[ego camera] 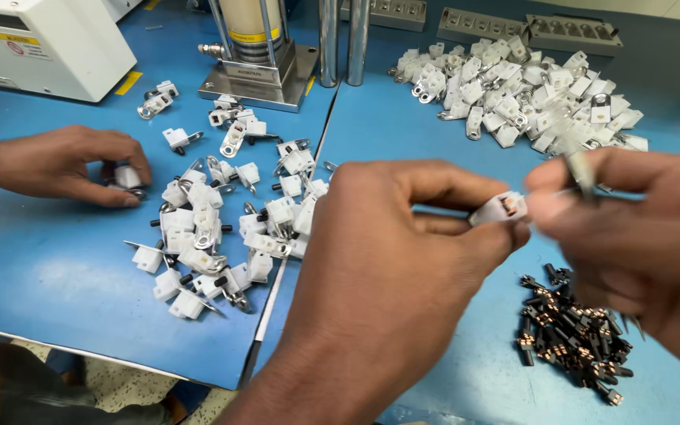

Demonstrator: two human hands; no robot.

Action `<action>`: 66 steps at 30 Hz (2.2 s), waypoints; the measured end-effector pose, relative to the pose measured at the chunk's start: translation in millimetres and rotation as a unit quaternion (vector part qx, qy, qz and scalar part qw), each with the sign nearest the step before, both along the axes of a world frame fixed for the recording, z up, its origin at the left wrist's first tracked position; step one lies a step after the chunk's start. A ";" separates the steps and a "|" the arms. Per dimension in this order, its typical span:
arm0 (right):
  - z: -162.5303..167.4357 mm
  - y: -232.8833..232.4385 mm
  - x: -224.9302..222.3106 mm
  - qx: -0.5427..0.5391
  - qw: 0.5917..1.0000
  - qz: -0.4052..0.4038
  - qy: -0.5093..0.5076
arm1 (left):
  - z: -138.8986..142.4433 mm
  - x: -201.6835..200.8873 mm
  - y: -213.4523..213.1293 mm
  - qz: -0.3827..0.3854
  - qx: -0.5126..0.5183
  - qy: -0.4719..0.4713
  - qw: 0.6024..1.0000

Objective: The person sits at a factory workbench assembling small white plastic switch housings. They pick a housing, use tweezers to insert black and copper terminal contacts into it, press the parts into place by hand, and set the finished assembly aside with the completed pile.

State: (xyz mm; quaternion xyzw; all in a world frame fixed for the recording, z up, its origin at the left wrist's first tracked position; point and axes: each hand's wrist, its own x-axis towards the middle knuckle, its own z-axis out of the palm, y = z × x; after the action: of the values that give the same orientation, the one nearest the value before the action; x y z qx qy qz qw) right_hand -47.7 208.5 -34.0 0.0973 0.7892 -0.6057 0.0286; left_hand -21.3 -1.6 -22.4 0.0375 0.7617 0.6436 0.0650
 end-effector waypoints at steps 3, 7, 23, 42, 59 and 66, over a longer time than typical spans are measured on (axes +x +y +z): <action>15.2 -14.4 -5.9 -0.094 0.989 0.021 0.115 | 4.9 2.8 -17.9 -0.024 -0.032 -0.054 0.998; 18.6 -12.4 0.6 -0.033 0.964 0.057 0.257 | 6.7 11.3 -33.7 -0.064 0.034 -0.019 0.997; -29.8 -21.5 -39.7 -0.030 0.968 -0.009 0.251 | -22.1 -10.8 -64.2 -0.044 -0.134 -0.042 0.989; -16.9 -5.7 -126.7 0.455 0.888 -0.059 -0.038 | -32.7 -66.7 -7.0 -0.007 -0.034 -0.020 0.999; -56.7 -40.5 75.1 0.651 0.737 -0.078 -0.164 | -32.6 11.7 -57.7 -0.161 -0.015 -0.097 0.982; -51.0 -40.1 86.7 0.691 0.698 -0.031 -0.185 | -29.1 11.9 -55.5 -0.187 -0.020 -0.063 0.980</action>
State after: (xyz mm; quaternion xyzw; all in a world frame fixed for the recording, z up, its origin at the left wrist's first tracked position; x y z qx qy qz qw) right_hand 39.1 168.4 -84.9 0.2242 0.9611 0.1397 0.0802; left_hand -9.4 -57.0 -51.5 0.1370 0.7483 0.6058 0.2329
